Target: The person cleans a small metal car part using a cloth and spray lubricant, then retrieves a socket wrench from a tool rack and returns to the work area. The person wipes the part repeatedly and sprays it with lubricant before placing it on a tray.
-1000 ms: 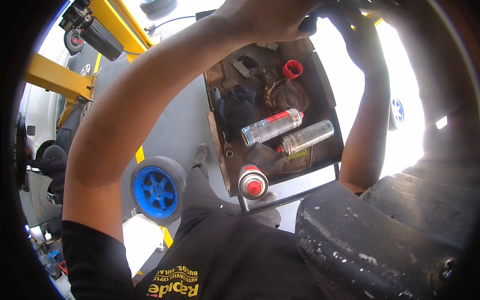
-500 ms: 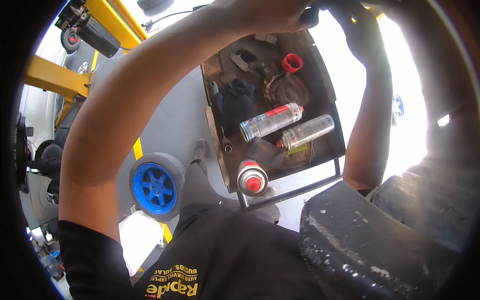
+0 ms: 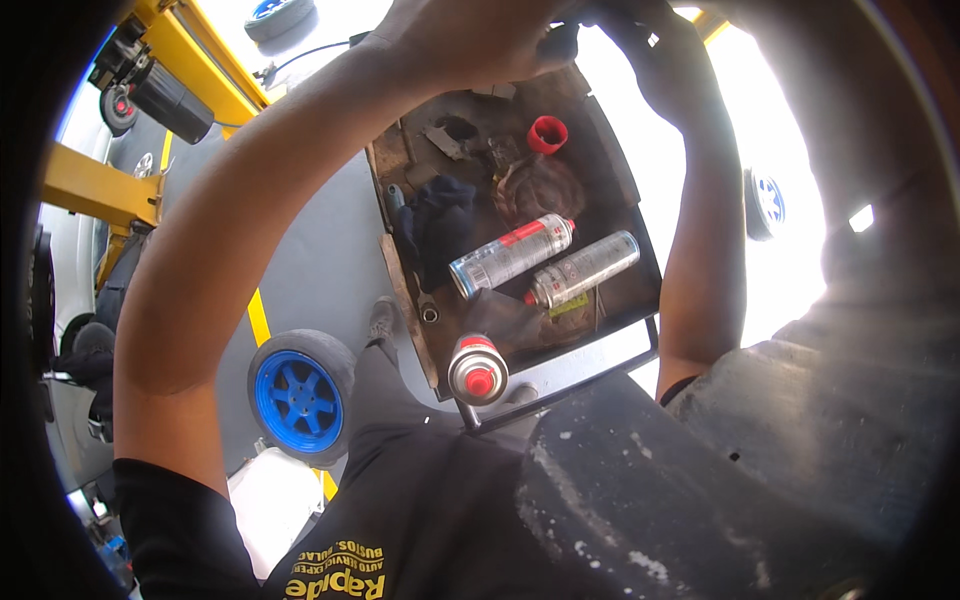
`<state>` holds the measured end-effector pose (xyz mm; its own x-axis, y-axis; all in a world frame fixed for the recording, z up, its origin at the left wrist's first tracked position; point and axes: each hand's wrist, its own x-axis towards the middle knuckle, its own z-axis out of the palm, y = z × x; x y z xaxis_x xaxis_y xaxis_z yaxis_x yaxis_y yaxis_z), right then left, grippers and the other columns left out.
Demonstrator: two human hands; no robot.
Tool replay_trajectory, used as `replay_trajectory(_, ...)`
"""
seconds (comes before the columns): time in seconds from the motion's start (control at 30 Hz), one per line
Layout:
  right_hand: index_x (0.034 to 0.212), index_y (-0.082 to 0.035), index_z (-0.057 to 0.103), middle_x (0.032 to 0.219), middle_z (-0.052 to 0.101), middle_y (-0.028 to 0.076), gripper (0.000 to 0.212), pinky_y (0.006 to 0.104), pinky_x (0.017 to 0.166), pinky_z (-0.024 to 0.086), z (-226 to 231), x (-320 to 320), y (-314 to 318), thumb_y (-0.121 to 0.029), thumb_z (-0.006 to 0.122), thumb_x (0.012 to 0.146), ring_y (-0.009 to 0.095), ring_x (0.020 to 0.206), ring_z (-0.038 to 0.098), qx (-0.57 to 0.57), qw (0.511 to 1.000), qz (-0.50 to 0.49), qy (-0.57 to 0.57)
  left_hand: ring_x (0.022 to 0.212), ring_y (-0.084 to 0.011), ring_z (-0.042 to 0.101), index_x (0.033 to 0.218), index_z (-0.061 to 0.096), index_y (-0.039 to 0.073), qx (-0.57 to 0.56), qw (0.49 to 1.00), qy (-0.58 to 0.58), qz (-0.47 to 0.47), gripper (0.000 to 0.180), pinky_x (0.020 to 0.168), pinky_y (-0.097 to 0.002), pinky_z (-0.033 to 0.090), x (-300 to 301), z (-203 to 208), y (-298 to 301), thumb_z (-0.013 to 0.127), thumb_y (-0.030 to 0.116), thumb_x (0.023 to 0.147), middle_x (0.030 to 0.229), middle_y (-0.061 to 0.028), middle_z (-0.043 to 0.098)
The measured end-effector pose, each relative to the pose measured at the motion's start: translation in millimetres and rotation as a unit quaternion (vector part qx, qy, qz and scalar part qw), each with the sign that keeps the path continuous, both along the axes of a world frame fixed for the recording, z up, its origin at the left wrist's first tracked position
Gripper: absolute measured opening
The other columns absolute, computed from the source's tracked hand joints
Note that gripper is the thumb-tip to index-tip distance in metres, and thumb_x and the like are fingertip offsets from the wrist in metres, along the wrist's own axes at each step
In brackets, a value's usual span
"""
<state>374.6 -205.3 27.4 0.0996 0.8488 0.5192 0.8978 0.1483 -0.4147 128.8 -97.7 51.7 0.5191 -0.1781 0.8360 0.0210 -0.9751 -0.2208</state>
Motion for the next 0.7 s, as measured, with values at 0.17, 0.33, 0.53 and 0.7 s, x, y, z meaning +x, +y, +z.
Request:
replay_trajectory(0.17, 0.129, -0.006, 0.07, 0.119, 0.075, 0.008, 0.029, 0.0346, 0.103, 0.049, 0.3, -4.0, 1.9, -0.024, 0.063, 0.107, 0.019, 0.115, 0.068, -0.017, 0.999, -0.036, -0.032, 0.148, -0.0221, 0.043, 0.154, 0.052, 0.014, 0.017, 0.999, 0.006, 0.044, 0.067, 0.117, -0.0577, 0.036, 0.5, 0.2, -0.7, 0.069, 0.013, 0.089, 0.145, -0.0067, 0.059)
replay_trajectory(0.33, 0.131, -0.006, 0.069, 0.121, 0.075, 0.007, 0.03, 0.0339, 0.102, 0.049, -4.3, 1.4, 1.6, -0.025, 0.063, 0.108, 0.018, 0.114, 0.068, -0.009, 1.0, -0.015, 0.023, 0.147, -0.0228, 0.044, 0.159, 0.045, 0.015, 0.001, 0.998, 0.047, 0.05, 0.075, 0.116, -0.0577, 0.037, -4.7, 4.2, -3.4, 0.069, 0.014, 0.089, 0.147, -0.0074, 0.058)
replay_trajectory(0.53, 0.13, -0.007, 0.071, 0.122, 0.075, 0.006, 0.029, 0.034, 0.103, 0.049, -0.7, 4.1, 1.9, -0.025, 0.064, 0.108, 0.018, 0.115, 0.067, -0.03, 0.999, -0.004, 0.037, 0.15, -0.0234, 0.042, 0.131, 0.067, 0.004, -0.017, 0.994, 0.084, 0.071, 0.042, 0.119, -0.0599, 0.035, -1.7, 5.4, -2.5, 0.068, 0.014, 0.09, 0.144, -0.0094, 0.06)
replay_trajectory(0.7, 0.128, -0.006, 0.072, 0.12, 0.075, 0.006, 0.029, 0.0346, 0.103, 0.049, -2.6, -3.3, 1.6, -0.025, 0.064, 0.107, 0.018, 0.115, 0.067, 0.011, 1.0, -0.001, 0.009, 0.149, -0.0229, 0.043, 0.151, 0.054, 0.012, 0.007, 0.998, 0.027, 0.049, 0.062, 0.118, -0.0579, 0.036, -1.4, 0.7, -2.4, 0.067, 0.013, 0.091, 0.144, -0.0094, 0.06)
